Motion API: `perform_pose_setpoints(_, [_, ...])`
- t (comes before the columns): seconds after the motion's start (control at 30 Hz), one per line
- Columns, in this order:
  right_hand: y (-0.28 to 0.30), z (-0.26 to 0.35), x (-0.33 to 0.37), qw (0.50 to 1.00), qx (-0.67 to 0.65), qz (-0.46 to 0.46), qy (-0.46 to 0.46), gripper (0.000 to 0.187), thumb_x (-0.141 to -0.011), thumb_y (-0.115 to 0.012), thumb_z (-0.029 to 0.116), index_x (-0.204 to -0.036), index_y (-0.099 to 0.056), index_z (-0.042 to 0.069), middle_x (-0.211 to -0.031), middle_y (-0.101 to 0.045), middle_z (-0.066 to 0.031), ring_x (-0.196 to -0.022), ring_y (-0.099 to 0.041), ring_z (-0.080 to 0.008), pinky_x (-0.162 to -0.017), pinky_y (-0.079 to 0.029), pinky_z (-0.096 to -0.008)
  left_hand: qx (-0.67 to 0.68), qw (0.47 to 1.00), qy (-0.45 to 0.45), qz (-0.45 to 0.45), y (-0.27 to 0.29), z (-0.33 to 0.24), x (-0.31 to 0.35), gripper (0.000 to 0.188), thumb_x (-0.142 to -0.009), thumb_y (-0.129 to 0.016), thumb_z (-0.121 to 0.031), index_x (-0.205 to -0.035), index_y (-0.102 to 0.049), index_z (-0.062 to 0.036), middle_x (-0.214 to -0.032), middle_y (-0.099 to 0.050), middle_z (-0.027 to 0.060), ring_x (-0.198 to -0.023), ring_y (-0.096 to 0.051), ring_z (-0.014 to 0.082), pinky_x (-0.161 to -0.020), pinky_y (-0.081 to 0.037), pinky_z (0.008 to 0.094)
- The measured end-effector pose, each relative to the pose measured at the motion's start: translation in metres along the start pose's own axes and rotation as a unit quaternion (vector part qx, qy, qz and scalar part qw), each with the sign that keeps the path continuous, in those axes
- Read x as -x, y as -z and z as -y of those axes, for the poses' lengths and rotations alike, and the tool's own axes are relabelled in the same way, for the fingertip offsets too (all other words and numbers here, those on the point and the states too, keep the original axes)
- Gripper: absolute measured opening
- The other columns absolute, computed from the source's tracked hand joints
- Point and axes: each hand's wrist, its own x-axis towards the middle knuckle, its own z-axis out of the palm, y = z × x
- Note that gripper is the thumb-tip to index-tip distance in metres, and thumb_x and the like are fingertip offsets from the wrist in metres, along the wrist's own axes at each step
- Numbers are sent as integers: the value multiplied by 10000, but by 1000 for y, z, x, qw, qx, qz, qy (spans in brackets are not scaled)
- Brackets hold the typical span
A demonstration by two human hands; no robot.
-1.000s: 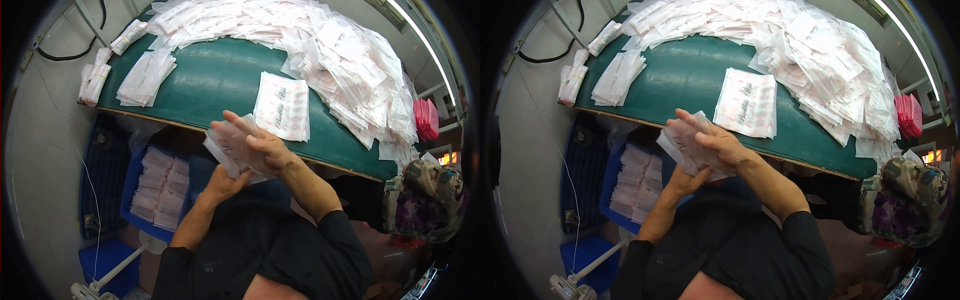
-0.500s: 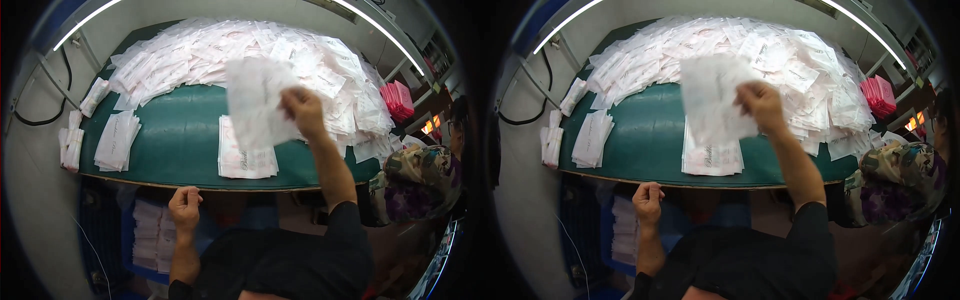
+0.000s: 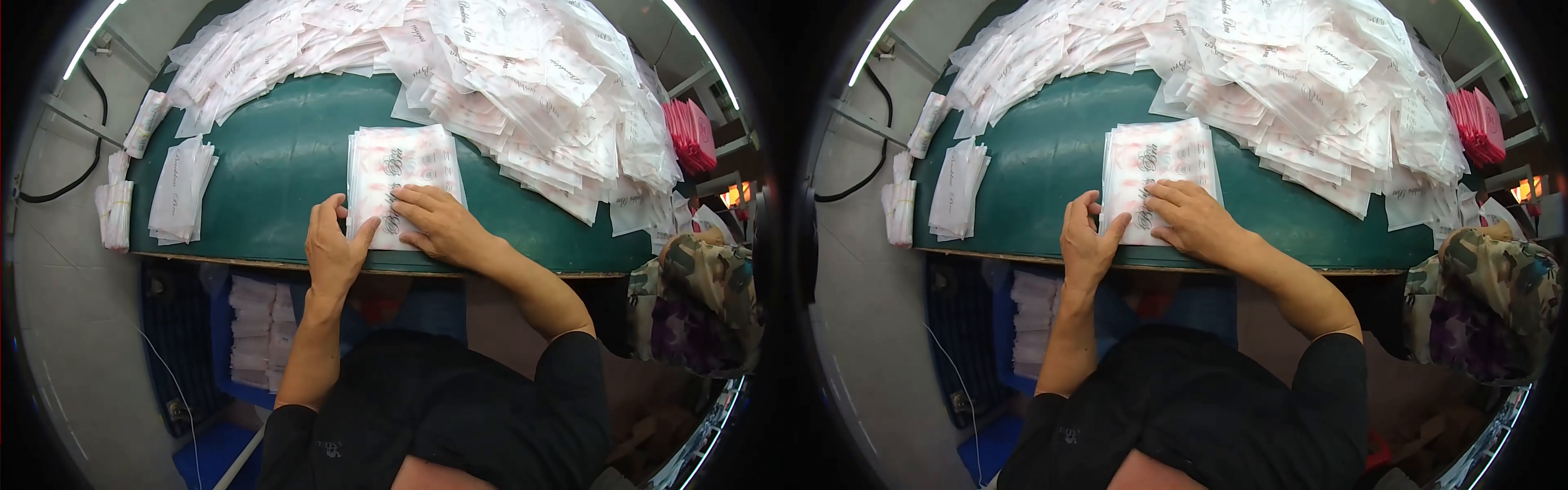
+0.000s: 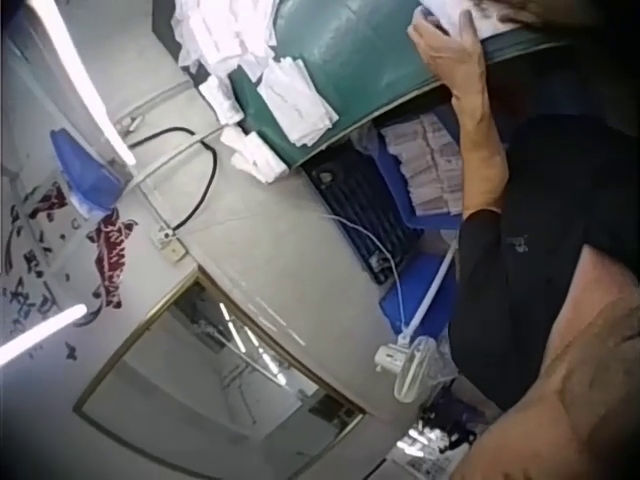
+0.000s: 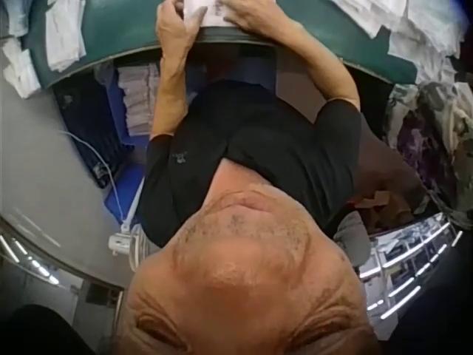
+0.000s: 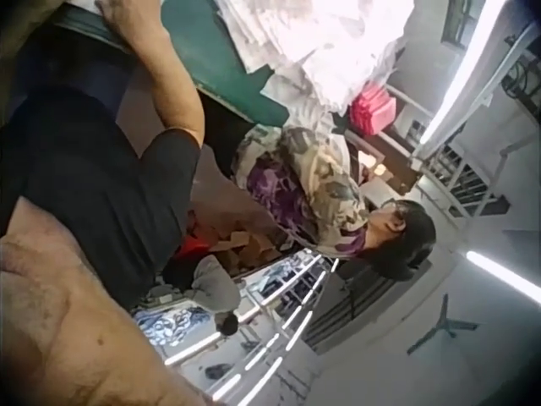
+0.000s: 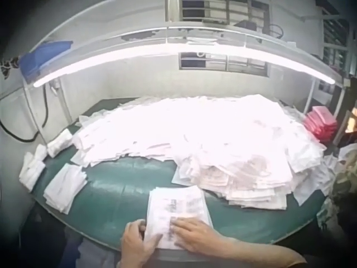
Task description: Fold and stack white plastic bags at a packaging station.
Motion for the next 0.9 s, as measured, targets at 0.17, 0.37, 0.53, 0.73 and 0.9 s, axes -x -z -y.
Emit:
perform_pose_setpoints(0.17, [-18, 23, 4, 999, -22, -24, 0, 476, -904, -774, 200, -1322, -646, 11, -1453, -593, -184, -1360, -541, -376, -1131, -437, -468, 14, 998, 50, 19, 23, 7, 16, 353, -829, -853, -226, -1054, -676, -20, -997, -638, 130, -921, -635, 320, -801, -518, 419])
perform_pose_setpoints(0.37, [-39, 40, 9, 999, -35, -26, -13, 478, -893, -784, 177, -1327, -651, 26, -1436, -610, -177, -1350, -550, -372, -1133, -441, -460, 11, 998, -9, -55, 20, 26, 41, 323, -839, -841, -247, -1005, -672, -29, -982, -627, 127, -899, -626, 342, -797, -510, 437])
perform_pose_setpoints(0.53, [-49, 60, 5, 999, -34, -19, -19, 472, -891, -784, 162, -1325, -655, 31, -1450, -602, -166, -1350, -552, -361, -1137, -442, -447, -4, 997, -14, -73, 38, 41, 51, 350, -848, -834, -283, -1021, -668, -27, -1008, -626, 140, -908, -630, 360, -820, -506, 451])
perform_pose_setpoints(0.73, [-55, 96, 0, 999, -21, -6, -34, 468, -895, -782, 157, -1330, -656, 37, -1457, -599, -150, -1358, -548, -350, -1143, -441, -433, -29, 999, 10, -12, 70, 45, 61, 446, -888, -802, -434, -993, -657, -25, -992, -638, 142, -890, -640, 336, -780, -519, 441])
perform_pose_setpoints(0.9, [-61, 110, 0, 999, -30, 15, -32, 477, -903, -774, 156, -1350, -650, 41, -1463, -595, -146, -1362, -547, -347, -1147, -442, -416, -56, 998, 21, -6, 82, 52, 75, 538, -907, -740, -558, -884, -625, -33, -929, -654, 160, -864, -663, 378, -766, -513, 480])
